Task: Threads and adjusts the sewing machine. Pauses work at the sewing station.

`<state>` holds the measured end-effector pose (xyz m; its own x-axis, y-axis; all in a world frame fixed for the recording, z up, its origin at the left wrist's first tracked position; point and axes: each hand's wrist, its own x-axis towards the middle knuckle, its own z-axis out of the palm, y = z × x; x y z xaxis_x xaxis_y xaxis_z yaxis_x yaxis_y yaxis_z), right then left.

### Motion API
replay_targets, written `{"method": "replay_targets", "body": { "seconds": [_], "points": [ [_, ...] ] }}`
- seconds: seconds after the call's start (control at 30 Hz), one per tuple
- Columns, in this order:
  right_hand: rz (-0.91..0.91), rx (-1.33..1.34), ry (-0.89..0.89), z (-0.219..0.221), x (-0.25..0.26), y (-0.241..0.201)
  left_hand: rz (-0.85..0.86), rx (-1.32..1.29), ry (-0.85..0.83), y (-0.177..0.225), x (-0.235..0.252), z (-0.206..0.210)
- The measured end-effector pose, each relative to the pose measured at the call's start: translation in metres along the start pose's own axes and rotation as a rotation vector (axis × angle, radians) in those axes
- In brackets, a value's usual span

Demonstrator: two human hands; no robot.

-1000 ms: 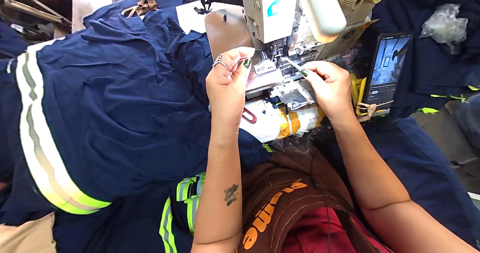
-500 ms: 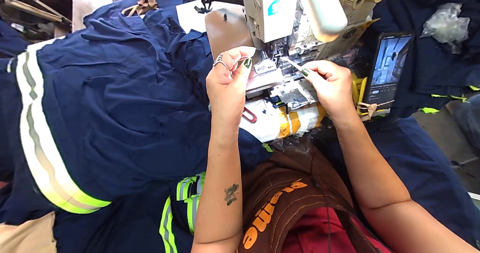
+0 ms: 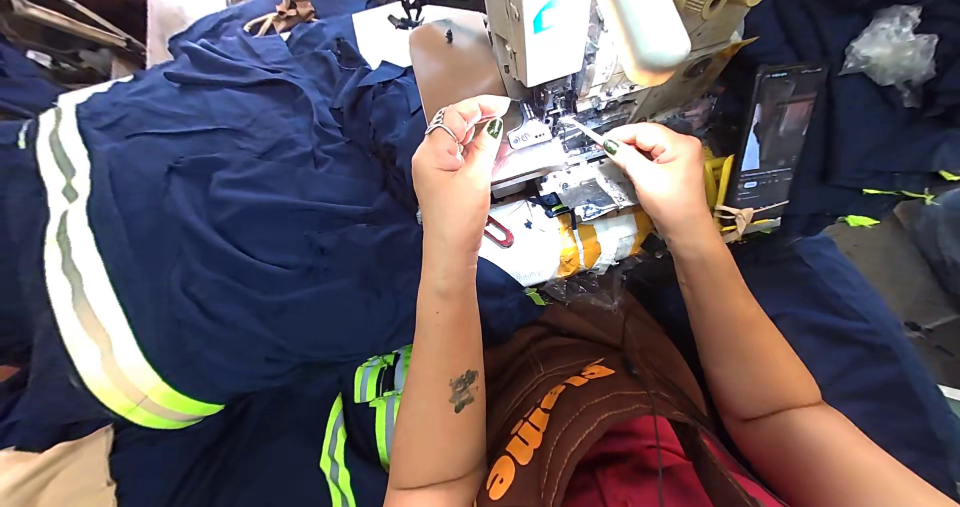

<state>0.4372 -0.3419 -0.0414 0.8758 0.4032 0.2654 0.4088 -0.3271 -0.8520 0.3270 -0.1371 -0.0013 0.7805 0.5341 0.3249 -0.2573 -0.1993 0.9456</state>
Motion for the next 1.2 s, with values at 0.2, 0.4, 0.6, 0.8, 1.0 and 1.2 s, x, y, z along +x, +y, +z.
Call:
{"method": "replay_targets", "body": {
  "seconds": [0.2, 0.4, 0.6, 0.8, 1.0, 1.2],
  "points": [
    [0.012, -0.031, 0.001, 0.000, 0.001, -0.001, -0.003, 0.001, -0.003, -0.001, 0.000, 0.000],
    [0.032, -0.024, 0.009, 0.001, 0.002, 0.000, -0.013, 0.005, -0.002, 0.001, 0.000, 0.001],
    [0.028, -0.023, 0.016, 0.002, 0.003, 0.000, -0.017, -0.007, 0.001, 0.001, 0.000, 0.001],
    [0.030, -0.022, 0.028, 0.002, 0.002, 0.002, 0.066, 0.009, -0.065, -0.021, 0.001, -0.012],
    [0.033, -0.066, 0.032, 0.001, 0.000, 0.000, -0.027, 0.012, 0.000, 0.001, -0.001, 0.001],
    [0.023, -0.063, 0.036, 0.001, 0.000, -0.001, -0.015, 0.022, -0.003, 0.000, 0.000, 0.000]
  ]
}}
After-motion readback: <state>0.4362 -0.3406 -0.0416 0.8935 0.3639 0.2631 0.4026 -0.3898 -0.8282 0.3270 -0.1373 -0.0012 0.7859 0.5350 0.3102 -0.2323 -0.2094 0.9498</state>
